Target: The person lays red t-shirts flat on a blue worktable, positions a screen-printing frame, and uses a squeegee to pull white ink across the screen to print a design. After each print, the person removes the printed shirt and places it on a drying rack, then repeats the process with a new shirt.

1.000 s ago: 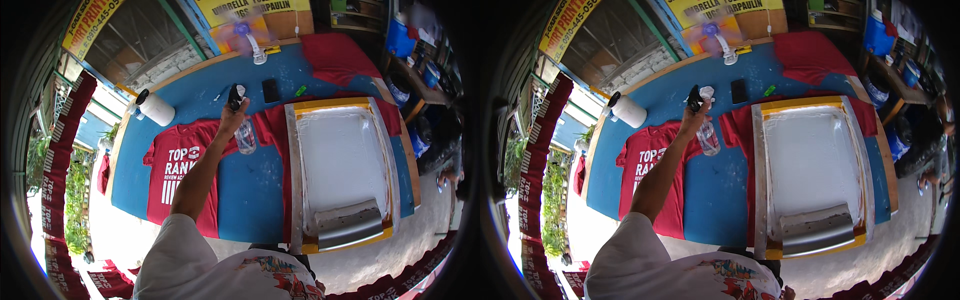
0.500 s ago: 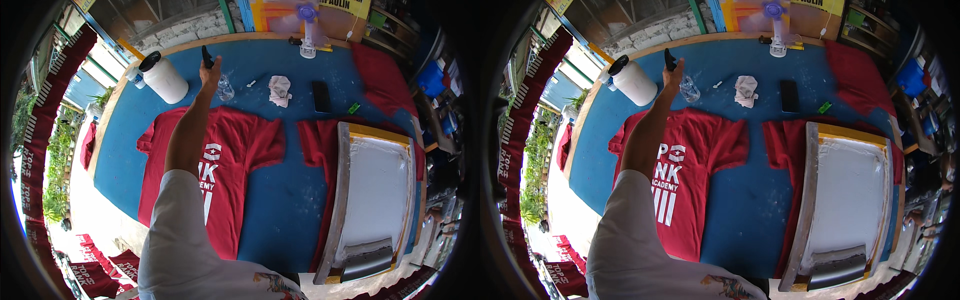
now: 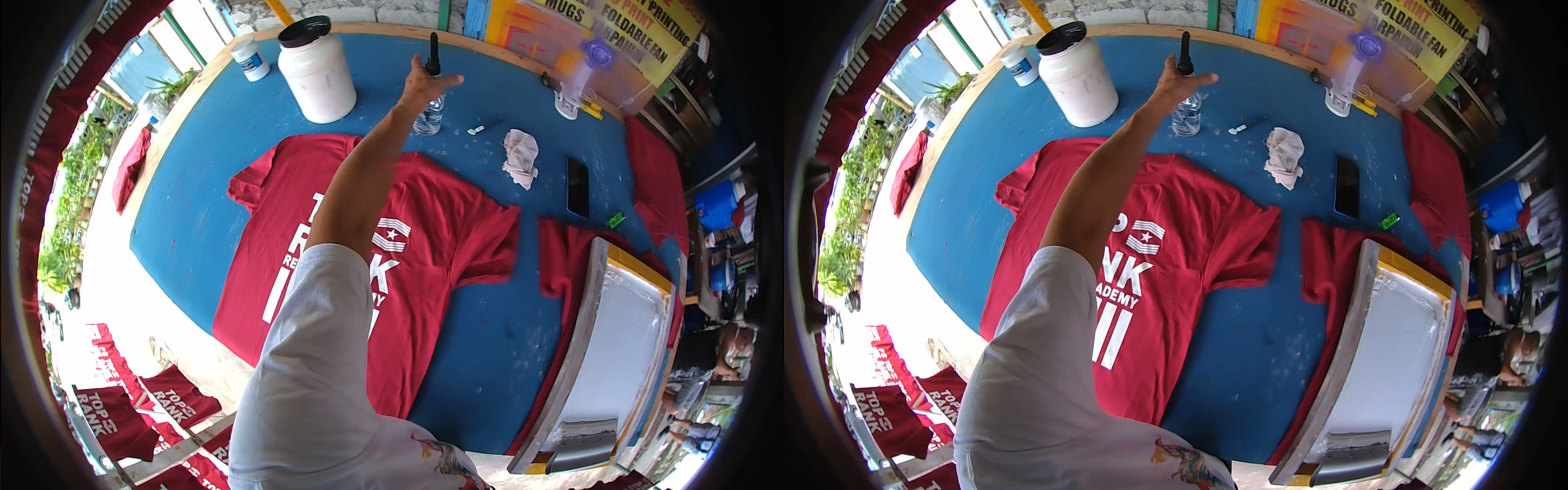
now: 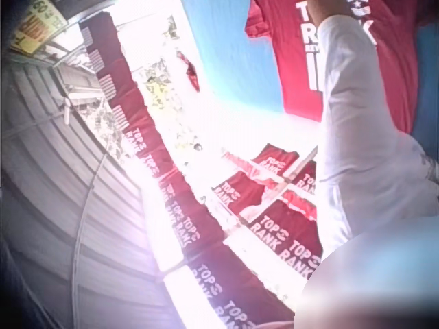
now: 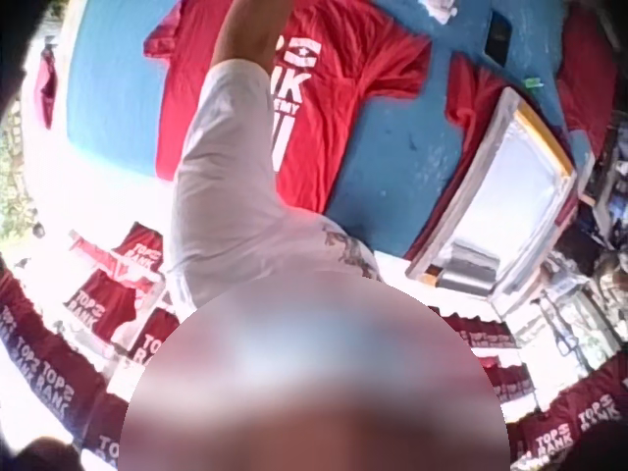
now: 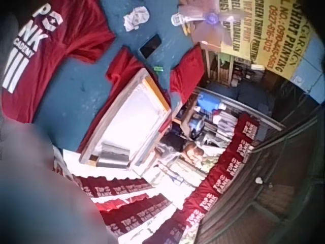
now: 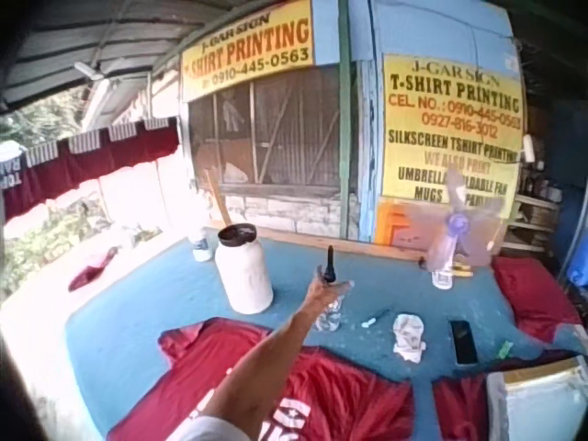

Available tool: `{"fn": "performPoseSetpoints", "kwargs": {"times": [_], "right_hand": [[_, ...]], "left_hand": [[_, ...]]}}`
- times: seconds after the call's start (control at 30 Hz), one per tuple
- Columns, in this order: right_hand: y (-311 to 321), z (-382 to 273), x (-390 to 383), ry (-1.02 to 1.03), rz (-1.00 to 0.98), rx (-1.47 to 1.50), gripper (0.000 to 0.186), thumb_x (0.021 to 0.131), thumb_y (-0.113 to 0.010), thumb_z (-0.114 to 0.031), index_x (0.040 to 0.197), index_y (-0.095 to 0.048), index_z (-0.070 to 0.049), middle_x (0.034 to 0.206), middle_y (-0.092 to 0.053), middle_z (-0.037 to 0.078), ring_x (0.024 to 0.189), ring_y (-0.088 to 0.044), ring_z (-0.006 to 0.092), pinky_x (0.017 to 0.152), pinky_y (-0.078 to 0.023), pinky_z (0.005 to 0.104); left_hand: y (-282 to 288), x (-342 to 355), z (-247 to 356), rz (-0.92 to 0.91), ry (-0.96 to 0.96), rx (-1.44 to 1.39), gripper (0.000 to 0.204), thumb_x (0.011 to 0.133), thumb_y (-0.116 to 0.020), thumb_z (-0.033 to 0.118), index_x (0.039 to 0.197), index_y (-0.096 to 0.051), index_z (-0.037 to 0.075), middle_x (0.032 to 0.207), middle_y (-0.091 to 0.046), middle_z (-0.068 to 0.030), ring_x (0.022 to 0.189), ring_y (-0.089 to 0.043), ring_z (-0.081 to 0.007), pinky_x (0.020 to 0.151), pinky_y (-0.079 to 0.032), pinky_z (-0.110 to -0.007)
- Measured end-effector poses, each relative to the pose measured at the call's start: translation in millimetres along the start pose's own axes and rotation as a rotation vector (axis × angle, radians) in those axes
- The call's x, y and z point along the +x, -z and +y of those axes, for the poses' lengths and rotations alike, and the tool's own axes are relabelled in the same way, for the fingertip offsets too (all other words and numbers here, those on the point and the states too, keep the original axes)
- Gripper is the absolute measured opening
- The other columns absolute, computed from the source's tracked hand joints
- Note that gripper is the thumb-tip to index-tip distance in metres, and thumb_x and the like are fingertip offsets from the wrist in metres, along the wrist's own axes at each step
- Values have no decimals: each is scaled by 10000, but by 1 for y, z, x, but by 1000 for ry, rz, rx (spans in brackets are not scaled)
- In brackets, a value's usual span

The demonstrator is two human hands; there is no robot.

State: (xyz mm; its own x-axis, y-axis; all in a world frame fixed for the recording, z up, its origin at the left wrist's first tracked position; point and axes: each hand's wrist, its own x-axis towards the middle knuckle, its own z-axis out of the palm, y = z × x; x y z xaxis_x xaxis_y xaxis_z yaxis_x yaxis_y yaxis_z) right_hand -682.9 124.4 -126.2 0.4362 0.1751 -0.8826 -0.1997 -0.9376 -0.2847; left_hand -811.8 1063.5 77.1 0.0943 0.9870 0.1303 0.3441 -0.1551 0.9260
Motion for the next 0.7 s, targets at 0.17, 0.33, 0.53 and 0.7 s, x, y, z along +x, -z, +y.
{"fn": "performPoseSetpoints", "kwargs": {"times": [0.17,0.33,0.53,0.7], "right_hand": [[12,-10,-13,105,-50,-117,407,1039,-777,-347,1304,-724,-43,1107,-797,212,1008,-780,319,926,-605,441],[34,-16,-32,264,-145,-293,405,1042,-772,-351,1298,-729,-41,1128,-802,216,1036,-783,323,953,-598,438],[89,-21,-88,469,-232,-570,403,1046,-767,-356,1291,-736,-38,1153,-809,221,1070,-786,327,984,-589,434],[113,-73,-158,745,-241,-882,402,1049,-762,-360,1286,-741,-37,1174,-815,225,1098,-788,330,1010,-582,431]], "left_hand": [[58,-67,22,-141,44,21,1516,746,-1040,451,1757,-10,-15,1694,-411,-349,1551,-472,-435,1260,-423,-493],[162,-271,26,-21,-191,-22,1182,895,-944,413,1747,-220,28,1629,-509,-338,1523,-514,-425,1242,-445,-496],[258,-621,-45,688,136,-9,539,1057,-785,347,1446,-601,22,1216,-713,-126,1104,-690,-242,967,-546,-411],[226,-787,-123,605,877,-457,904,954,-829,600,1540,-474,9,1307,-641,-140,1192,-660,-254,984,-577,-449]]}}
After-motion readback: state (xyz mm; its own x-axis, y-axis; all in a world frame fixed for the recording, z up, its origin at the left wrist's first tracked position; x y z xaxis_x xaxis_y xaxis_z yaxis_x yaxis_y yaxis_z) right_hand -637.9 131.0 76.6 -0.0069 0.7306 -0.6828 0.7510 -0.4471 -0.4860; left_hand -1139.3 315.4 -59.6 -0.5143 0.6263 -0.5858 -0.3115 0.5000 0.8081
